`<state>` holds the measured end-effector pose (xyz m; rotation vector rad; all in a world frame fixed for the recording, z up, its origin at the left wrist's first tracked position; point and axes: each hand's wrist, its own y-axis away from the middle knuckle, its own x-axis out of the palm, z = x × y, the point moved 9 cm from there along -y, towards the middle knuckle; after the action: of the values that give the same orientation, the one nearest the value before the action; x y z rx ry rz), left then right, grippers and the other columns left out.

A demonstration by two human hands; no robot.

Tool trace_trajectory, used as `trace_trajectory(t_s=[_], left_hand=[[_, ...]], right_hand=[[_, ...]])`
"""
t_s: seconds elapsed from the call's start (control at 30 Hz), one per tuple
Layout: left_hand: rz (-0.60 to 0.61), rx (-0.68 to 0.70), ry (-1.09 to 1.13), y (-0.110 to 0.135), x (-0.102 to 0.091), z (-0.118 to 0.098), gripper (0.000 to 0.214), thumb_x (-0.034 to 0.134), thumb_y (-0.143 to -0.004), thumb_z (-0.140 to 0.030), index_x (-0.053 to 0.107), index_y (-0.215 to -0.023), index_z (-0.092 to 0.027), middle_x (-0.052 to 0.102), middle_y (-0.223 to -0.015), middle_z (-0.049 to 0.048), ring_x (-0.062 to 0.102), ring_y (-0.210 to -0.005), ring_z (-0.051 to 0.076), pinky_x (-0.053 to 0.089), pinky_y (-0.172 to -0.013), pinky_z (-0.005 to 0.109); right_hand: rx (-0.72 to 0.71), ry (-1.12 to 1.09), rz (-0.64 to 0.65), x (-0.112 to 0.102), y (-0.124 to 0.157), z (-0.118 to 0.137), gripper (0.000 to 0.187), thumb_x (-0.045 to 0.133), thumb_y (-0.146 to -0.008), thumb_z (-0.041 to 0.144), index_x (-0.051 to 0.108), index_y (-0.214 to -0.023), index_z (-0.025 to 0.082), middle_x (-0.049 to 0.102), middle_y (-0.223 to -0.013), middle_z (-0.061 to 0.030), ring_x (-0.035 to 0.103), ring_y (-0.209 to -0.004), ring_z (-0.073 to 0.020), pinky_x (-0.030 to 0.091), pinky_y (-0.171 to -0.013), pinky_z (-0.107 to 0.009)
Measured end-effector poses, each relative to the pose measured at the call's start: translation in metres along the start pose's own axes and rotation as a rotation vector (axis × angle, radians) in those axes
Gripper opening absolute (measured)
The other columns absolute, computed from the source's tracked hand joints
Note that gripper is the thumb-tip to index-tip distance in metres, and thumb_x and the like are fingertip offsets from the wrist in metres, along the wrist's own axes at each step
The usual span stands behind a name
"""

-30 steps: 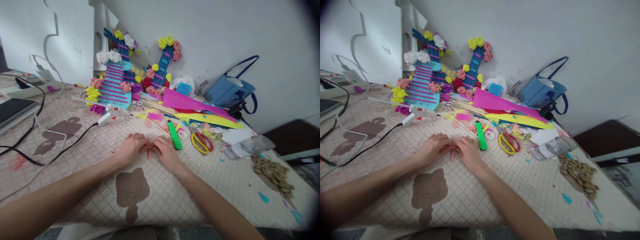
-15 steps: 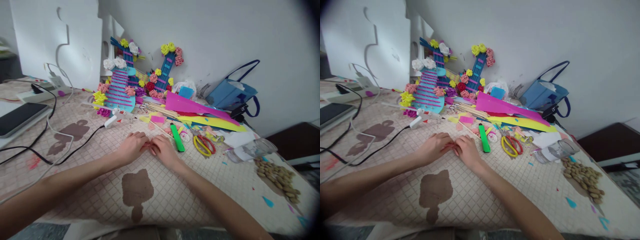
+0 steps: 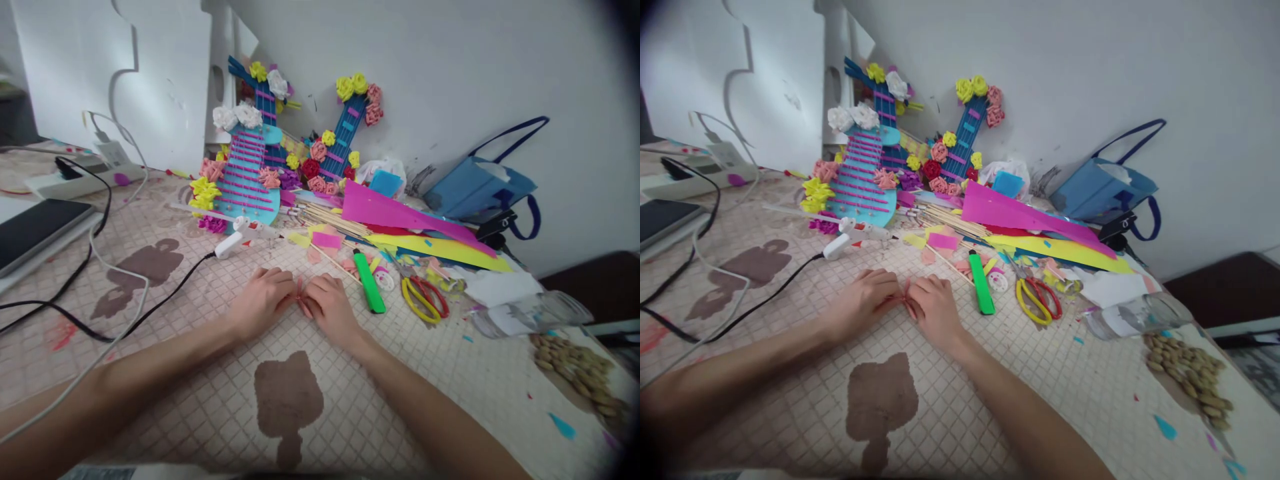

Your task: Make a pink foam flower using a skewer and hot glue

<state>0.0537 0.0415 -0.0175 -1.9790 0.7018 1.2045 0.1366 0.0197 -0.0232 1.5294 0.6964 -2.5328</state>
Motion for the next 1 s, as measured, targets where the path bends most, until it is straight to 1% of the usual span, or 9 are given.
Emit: trace_trajectory(t_s=[0.17, 0.33, 0.43, 0.5, 0.53, 0.63, 0.8, 0.87, 1.0], left_hand=[[0.016, -0.053, 0.018, 0.002, 0.000, 0.005, 0.018, 0.049, -0.093, -0.020, 0.059, -0.079, -0.016, 0.062, -0.084, 0.0026, 0.054, -0.083, 0.019, 0.036, -0.076, 0.033], [0.049, -0.100, 0.101, 0.008, 0.006, 0.014, 0.005, 0.061, -0.086, -0.020, 0.063, -0.083, -0.018, 0.064, -0.086, 0.0026, 0.056, -0.086, 0.019, 0.038, -0.076, 0.032], [0.019, -0.090, 0.167, 0.009, 0.005, 0.016, 0.010, 0.059, -0.086, -0.018, 0.062, -0.077, -0.017, 0.064, -0.081, 0.0023, 0.056, -0.083, 0.018, 0.039, -0.073, 0.029], [-0.014, -0.072, 0.199, 0.009, 0.002, 0.016, 0.017, 0.056, -0.087, -0.017, 0.060, -0.071, -0.017, 0.063, -0.077, 0.0022, 0.056, -0.080, 0.016, 0.039, -0.072, 0.028], [-0.028, -0.063, 0.206, 0.009, 0.000, 0.016, 0.018, 0.056, -0.088, -0.017, 0.059, -0.070, -0.016, 0.063, -0.077, 0.0024, 0.056, -0.080, 0.016, 0.040, -0.072, 0.028], [-0.051, -0.046, 0.211, 0.008, -0.002, 0.017, 0.017, 0.055, -0.088, -0.017, 0.059, -0.071, -0.016, 0.063, -0.078, 0.0026, 0.055, -0.079, 0.016, 0.040, -0.073, 0.028], [-0.027, -0.046, 0.225, 0.008, 0.000, 0.016, 0.017, 0.054, -0.088, -0.017, 0.061, -0.072, -0.017, 0.062, -0.078, 0.0021, 0.054, -0.077, 0.015, 0.039, -0.071, 0.027], [-0.013, -0.039, 0.223, 0.008, 0.001, 0.013, 0.018, 0.055, -0.088, -0.017, 0.060, -0.071, -0.016, 0.062, -0.078, 0.0021, 0.054, -0.077, 0.015, 0.039, -0.072, 0.027], [-0.008, -0.037, 0.239, 0.010, -0.001, 0.009, 0.014, 0.055, -0.088, -0.018, 0.062, -0.076, -0.017, 0.063, -0.081, 0.0022, 0.055, -0.080, 0.016, 0.039, -0.074, 0.028]], right_hand=[[0.068, -0.063, 0.007, 0.001, 0.000, -0.003, 0.021, 0.051, -0.092, 0.016, 0.055, -0.071, 0.020, 0.060, -0.081, -0.0019, 0.051, -0.084, -0.0182, 0.035, -0.078, -0.033], [0.051, -0.189, -0.003, 0.000, 0.006, -0.005, 0.014, 0.054, -0.090, 0.015, 0.058, -0.078, 0.020, 0.061, -0.082, -0.0021, 0.052, -0.083, -0.0179, 0.040, -0.077, -0.032], [0.008, -0.195, 0.002, -0.004, 0.007, -0.001, 0.014, 0.055, -0.089, 0.014, 0.059, -0.077, 0.020, 0.061, -0.082, -0.0021, 0.053, -0.084, -0.0177, 0.041, -0.078, -0.032], [-0.009, -0.199, -0.004, -0.009, 0.006, -0.004, 0.005, 0.057, -0.088, 0.017, 0.061, -0.087, 0.021, 0.063, -0.090, -0.0030, 0.054, -0.090, -0.0181, 0.043, -0.081, -0.032], [0.001, -0.183, -0.027, -0.014, 0.006, -0.009, 0.006, 0.057, -0.088, 0.019, 0.061, -0.093, 0.021, 0.063, -0.094, -0.0036, 0.055, -0.092, -0.0185, 0.043, -0.083, -0.032], [0.093, 0.005, -0.122, -0.031, 0.000, -0.036, 0.010, 0.054, -0.089, 0.019, 0.060, -0.096, 0.020, 0.062, -0.097, -0.0057, 0.054, -0.096, -0.0213, 0.043, -0.085, -0.035], [0.191, 0.468, -0.074, -0.035, -0.025, -0.070, 0.014, 0.053, -0.086, 0.016, 0.062, -0.096, 0.018, 0.059, -0.103, -0.0105, 0.049, -0.103, -0.0270, 0.042, -0.087, -0.039], [0.224, 0.552, -0.048, -0.031, -0.036, -0.077, 0.015, 0.053, -0.085, 0.017, 0.063, -0.096, 0.016, 0.059, -0.105, -0.0130, 0.049, -0.104, -0.0286, 0.043, -0.085, -0.039], [0.265, 0.577, -0.028, -0.026, -0.048, -0.082, 0.016, 0.049, -0.086, 0.014, 0.064, -0.093, 0.013, 0.063, -0.098, -0.0162, 0.051, -0.099, -0.0292, 0.043, -0.079, -0.039]])
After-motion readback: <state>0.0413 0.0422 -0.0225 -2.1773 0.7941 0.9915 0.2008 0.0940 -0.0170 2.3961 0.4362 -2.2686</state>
